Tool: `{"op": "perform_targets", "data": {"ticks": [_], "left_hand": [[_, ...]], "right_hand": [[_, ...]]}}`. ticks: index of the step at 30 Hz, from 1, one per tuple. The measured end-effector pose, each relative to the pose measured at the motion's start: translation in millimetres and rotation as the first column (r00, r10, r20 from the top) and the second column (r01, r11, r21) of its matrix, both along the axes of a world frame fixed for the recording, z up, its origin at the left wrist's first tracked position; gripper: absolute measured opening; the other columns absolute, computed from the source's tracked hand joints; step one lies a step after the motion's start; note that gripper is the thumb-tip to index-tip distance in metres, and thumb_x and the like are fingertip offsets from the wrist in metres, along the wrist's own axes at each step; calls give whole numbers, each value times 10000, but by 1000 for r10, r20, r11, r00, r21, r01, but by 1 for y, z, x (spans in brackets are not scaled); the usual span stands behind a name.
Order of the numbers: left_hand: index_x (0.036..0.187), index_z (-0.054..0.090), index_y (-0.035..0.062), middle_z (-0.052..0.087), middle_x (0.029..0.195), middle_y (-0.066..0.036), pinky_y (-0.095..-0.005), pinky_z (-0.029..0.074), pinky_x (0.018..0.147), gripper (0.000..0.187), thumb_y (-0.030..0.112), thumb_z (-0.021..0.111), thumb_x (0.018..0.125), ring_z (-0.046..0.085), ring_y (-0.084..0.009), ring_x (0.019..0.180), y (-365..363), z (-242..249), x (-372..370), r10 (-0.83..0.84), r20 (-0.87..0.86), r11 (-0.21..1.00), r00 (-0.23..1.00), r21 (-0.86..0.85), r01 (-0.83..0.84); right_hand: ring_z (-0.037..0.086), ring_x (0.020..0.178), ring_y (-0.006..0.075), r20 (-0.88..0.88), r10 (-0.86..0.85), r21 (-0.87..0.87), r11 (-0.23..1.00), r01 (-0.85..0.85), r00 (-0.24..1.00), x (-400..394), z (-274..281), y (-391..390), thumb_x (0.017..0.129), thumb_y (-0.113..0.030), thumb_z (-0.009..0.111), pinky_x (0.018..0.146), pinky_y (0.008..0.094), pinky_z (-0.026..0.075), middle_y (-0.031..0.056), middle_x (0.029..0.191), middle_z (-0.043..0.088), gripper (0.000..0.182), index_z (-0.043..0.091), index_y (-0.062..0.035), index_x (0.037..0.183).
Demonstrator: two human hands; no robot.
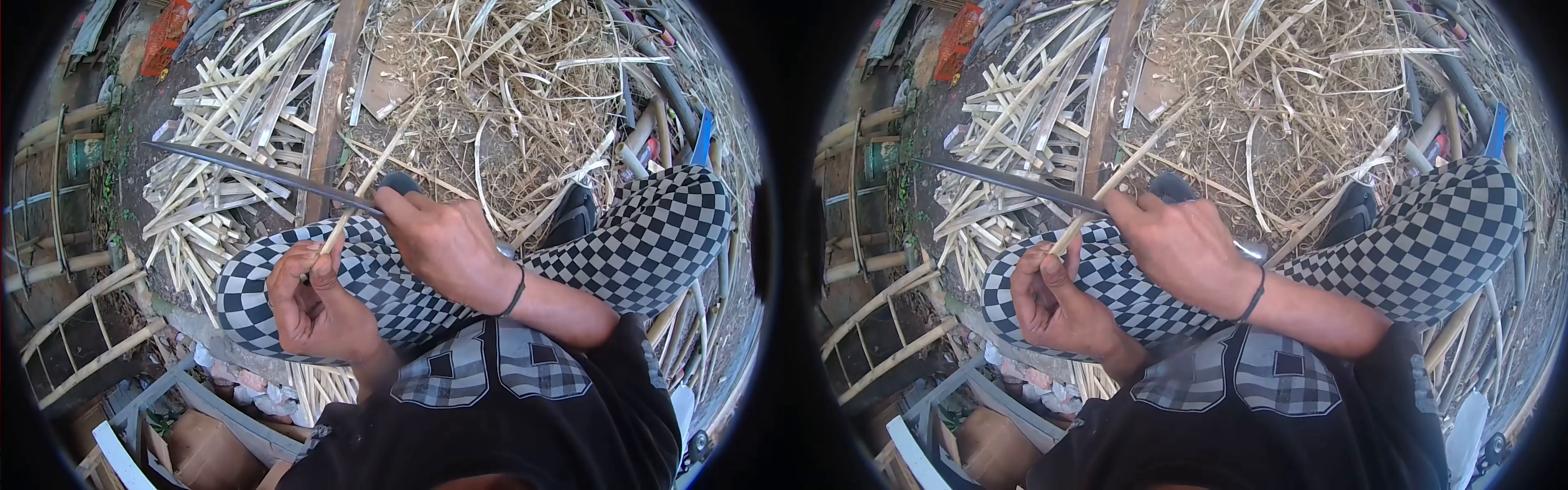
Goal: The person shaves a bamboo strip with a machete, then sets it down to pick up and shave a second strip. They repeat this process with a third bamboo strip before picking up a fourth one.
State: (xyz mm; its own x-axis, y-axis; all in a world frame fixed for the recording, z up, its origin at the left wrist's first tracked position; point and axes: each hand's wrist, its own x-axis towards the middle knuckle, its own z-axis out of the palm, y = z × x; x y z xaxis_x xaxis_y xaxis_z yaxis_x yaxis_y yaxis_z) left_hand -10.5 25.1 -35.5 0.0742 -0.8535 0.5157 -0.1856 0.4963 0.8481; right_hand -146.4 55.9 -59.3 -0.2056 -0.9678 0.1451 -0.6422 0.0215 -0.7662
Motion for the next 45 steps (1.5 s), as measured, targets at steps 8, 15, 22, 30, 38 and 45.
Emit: {"op": "perform_targets", "data": {"ticks": [8, 15, 22, 30, 38, 45], "left_hand": [[1018, 562, -91, 622, 975, -182, -318, 655, 740, 133, -3, 626, 941, 653, -210, 875, -3, 3, 3, -6, -47, 1000, 999, 14, 7], [1204, 544, -79, 683, 1038, -187, -228, 585, 742, 275, -19, 618, 945, 671, -175, 917, -14, 8, -11, -25, 82, 997, 996, 75, 19], [1097, 631, -42, 680, 1014, -153, -329, 636, 794, 200, 120, 603, 983, 705, -228, 918, -50, 97, 49, 272, -22, 962, 962, -28, -272], [1164, 587, -30, 532, 969, -96, -523, 645, 788, 217, 119, 531, 1019, 582, -207, 895, -247, 176, 111, 72, -386, 996, 920, -19, -86], [1286, 491, 24, 604, 1168, -176, -538, 573, 911, 309, 227, 398, 1072, 625, -337, 998, -370, 97, 121, 216, -538, 950, 815, 310, -48], [1336, 498, 126, 574, 1297, -130, -525, 565, 928, 317, 280, 422, 1070, 614, -339, 1108, -343, 39, 106, 230, -264, 690, 937, 723, 34]], "right_hand": [[663, 673, 426, -193, -155, 313, 926, 210, 969, -53, -131, -26, 1002, -251, 511, 618, 547, 522, 213, 698, 653, 207, 544, -49, 1035], [657, 942, 469, -56, -417, 508, 770, 385, 907, -65, -218, -31, 954, -219, 533, 846, 564, 506, 280, 953, 687, 286, 589, -35, 1166], [473, 1299, 321, -290, -373, -17, 923, 385, 882, -53, -123, -45, 772, -179, 785, 976, 501, 474, 205, 1357, 495, 589, 535, -119, 1302], [666, 826, 280, 125, 564, -5, 823, -568, 816, -55, -49, -187, 873, -211, 717, 773, 383, 522, 121, 819, 667, 311, 648, -63, 1137], [686, 726, 311, 283, 702, 141, 644, -752, 653, -97, -43, -228, 976, -230, 452, 708, 441, 538, 220, 916, 663, 312, 606, 24, 1071], [665, 840, 384, -104, 798, 214, 601, -770, 594, -185, -44, -207, 991, -206, 456, 751, 473, 515, 232, 847, 656, 248, 589, -15, 1078]]}}
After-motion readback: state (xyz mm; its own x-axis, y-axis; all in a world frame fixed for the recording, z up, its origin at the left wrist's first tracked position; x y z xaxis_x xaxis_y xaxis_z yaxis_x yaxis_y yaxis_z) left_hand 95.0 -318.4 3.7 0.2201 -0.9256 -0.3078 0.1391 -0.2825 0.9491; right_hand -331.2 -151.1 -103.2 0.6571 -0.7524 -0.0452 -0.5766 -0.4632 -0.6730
